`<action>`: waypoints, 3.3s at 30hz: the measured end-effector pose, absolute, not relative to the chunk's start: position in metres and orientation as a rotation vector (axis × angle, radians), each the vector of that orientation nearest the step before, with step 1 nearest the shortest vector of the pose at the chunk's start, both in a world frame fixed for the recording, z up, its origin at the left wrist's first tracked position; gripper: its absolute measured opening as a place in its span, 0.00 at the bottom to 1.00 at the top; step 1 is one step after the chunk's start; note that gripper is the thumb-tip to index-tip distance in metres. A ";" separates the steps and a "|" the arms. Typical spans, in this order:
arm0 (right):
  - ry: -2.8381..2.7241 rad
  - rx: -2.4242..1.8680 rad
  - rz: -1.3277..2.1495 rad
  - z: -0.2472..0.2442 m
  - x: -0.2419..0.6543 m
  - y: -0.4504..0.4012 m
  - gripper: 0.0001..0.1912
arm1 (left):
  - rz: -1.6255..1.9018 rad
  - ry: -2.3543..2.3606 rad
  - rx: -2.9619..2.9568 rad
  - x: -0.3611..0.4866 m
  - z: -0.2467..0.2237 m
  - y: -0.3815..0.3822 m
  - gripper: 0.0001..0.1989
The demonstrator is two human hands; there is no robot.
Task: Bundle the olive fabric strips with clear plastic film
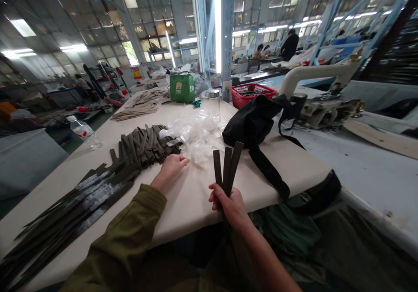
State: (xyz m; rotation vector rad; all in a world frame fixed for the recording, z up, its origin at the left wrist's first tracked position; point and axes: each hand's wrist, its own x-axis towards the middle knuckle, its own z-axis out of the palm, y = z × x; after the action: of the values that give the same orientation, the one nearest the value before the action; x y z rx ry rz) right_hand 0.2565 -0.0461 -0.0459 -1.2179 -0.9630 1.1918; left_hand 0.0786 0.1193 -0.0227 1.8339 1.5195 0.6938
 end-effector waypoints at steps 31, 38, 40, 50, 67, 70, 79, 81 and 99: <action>-1.402 -1.293 1.378 -0.057 0.216 -0.097 0.23 | 1.183 0.761 0.545 0.066 -0.017 -0.017 0.11; -1.328 -1.303 1.405 -0.056 0.217 -0.097 0.24 | 1.218 0.772 0.531 0.066 -0.020 -0.016 0.11; -1.329 -1.301 1.400 -0.056 0.217 -0.097 0.24 | 1.222 0.777 0.534 0.066 -0.022 -0.016 0.11; -1.373 -1.213 1.442 -0.049 0.214 -0.082 0.23 | 1.142 0.770 0.593 0.074 -0.030 -0.024 0.11; -1.589 -1.287 1.174 -0.051 0.208 -0.085 0.23 | 1.336 0.907 0.820 0.054 -0.028 -0.032 0.15; -1.598 -1.292 1.107 -0.051 0.208 -0.083 0.22 | 1.189 0.876 0.843 0.060 -0.033 -0.039 0.10; -1.667 -1.268 1.096 -0.055 0.207 -0.084 0.23 | 1.355 0.844 0.720 0.057 -0.018 -0.029 0.16; -1.670 -1.271 1.053 -0.054 0.208 -0.082 0.23 | 1.262 0.838 0.726 0.062 -0.022 -0.035 0.14; -1.701 -1.229 1.087 -0.050 0.197 -0.076 0.26 | 1.197 0.837 0.689 0.071 -0.040 -0.066 0.16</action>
State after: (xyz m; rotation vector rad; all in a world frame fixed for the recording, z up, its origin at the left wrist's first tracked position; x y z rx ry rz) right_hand 0.1974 -0.0758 -0.0501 -1.2291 -1.7006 1.0871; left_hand 0.0710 -0.0662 -0.0404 0.6891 0.8374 1.1974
